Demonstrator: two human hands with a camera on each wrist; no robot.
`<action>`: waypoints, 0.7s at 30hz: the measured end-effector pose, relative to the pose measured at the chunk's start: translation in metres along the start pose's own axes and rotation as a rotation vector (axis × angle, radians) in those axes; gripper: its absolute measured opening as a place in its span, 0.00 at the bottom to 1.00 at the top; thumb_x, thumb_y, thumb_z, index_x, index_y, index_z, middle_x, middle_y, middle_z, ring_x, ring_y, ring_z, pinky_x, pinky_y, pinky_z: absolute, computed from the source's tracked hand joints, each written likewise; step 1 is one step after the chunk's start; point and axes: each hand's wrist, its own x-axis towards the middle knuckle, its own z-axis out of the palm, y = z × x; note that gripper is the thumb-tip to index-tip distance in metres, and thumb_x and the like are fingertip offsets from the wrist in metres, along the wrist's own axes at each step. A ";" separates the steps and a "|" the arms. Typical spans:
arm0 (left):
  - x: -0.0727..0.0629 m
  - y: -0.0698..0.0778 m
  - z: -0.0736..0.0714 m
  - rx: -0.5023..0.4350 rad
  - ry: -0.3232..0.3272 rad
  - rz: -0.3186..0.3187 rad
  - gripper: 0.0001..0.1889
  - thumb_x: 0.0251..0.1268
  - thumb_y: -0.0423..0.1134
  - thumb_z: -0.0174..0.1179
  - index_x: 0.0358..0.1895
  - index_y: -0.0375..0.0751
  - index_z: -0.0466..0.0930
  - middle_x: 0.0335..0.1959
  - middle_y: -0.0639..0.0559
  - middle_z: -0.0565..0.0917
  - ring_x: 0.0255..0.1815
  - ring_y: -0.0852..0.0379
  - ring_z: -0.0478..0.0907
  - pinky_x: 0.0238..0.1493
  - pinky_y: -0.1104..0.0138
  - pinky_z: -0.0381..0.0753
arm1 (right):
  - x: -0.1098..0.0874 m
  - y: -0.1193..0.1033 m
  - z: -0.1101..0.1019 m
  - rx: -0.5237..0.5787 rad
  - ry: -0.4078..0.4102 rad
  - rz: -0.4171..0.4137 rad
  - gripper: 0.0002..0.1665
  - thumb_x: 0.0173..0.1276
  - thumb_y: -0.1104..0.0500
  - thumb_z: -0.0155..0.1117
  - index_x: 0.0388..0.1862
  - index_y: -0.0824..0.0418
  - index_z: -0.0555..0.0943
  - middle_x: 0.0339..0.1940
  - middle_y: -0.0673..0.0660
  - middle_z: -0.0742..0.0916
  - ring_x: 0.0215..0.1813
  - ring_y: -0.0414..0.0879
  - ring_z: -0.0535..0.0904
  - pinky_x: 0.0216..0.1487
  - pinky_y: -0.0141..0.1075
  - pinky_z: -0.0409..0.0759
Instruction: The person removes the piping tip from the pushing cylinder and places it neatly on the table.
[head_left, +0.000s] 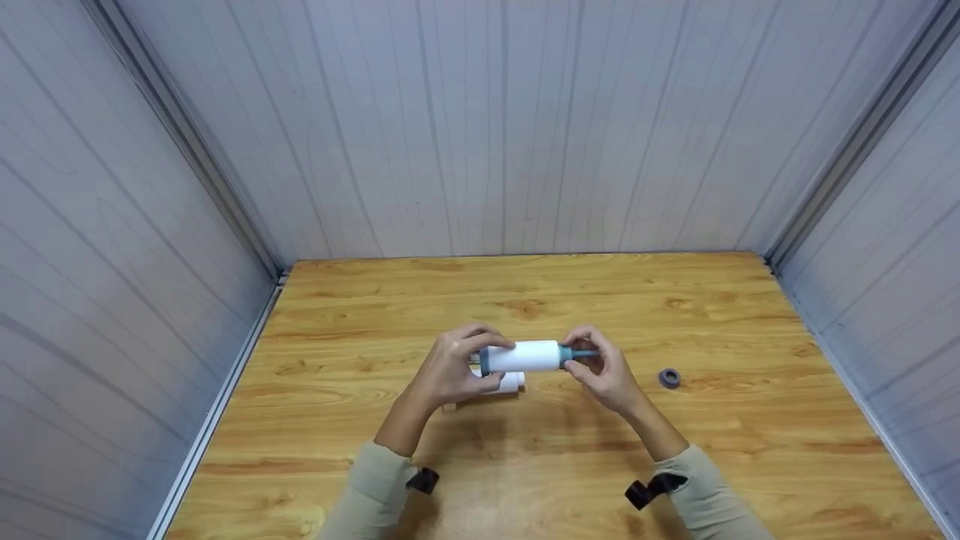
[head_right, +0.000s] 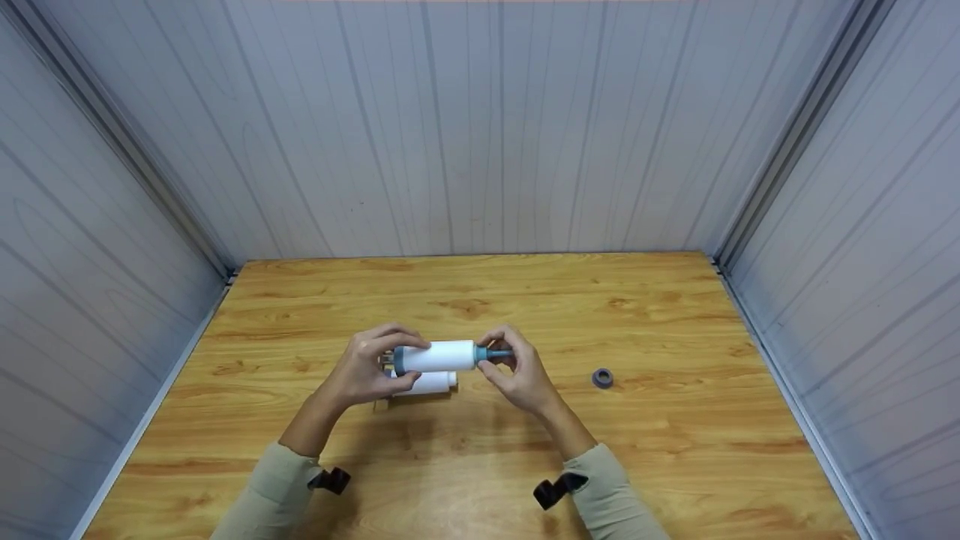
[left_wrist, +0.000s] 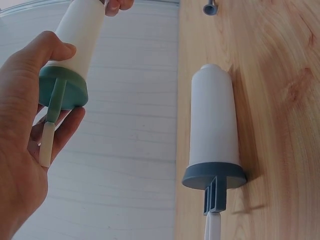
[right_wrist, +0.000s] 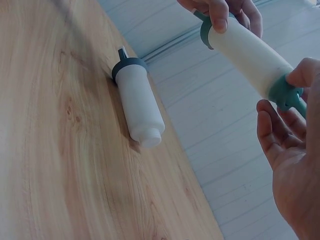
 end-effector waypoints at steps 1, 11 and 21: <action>0.000 0.000 0.000 0.001 -0.002 -0.003 0.21 0.56 0.33 0.84 0.54 0.44 0.94 0.52 0.45 0.93 0.50 0.48 0.93 0.48 0.57 0.95 | 0.000 -0.001 0.000 -0.010 0.005 0.017 0.16 0.74 0.80 0.60 0.58 0.81 0.74 0.55 0.42 0.85 0.50 0.34 0.89 0.50 0.28 0.91; 0.002 0.002 -0.001 0.010 -0.002 0.006 0.20 0.57 0.35 0.83 0.54 0.45 0.94 0.52 0.45 0.93 0.53 0.47 0.93 0.52 0.56 0.96 | 0.001 -0.003 -0.001 -0.084 0.026 0.089 0.09 0.82 0.75 0.56 0.56 0.78 0.77 0.45 0.41 0.87 0.39 0.34 0.85 0.22 0.26 0.75; 0.001 0.002 0.000 -0.002 0.007 0.014 0.20 0.56 0.33 0.83 0.53 0.45 0.93 0.52 0.46 0.93 0.51 0.49 0.93 0.50 0.58 0.95 | -0.001 -0.002 -0.001 -0.046 0.020 0.049 0.11 0.79 0.78 0.58 0.57 0.80 0.76 0.51 0.41 0.87 0.47 0.33 0.88 0.43 0.25 0.88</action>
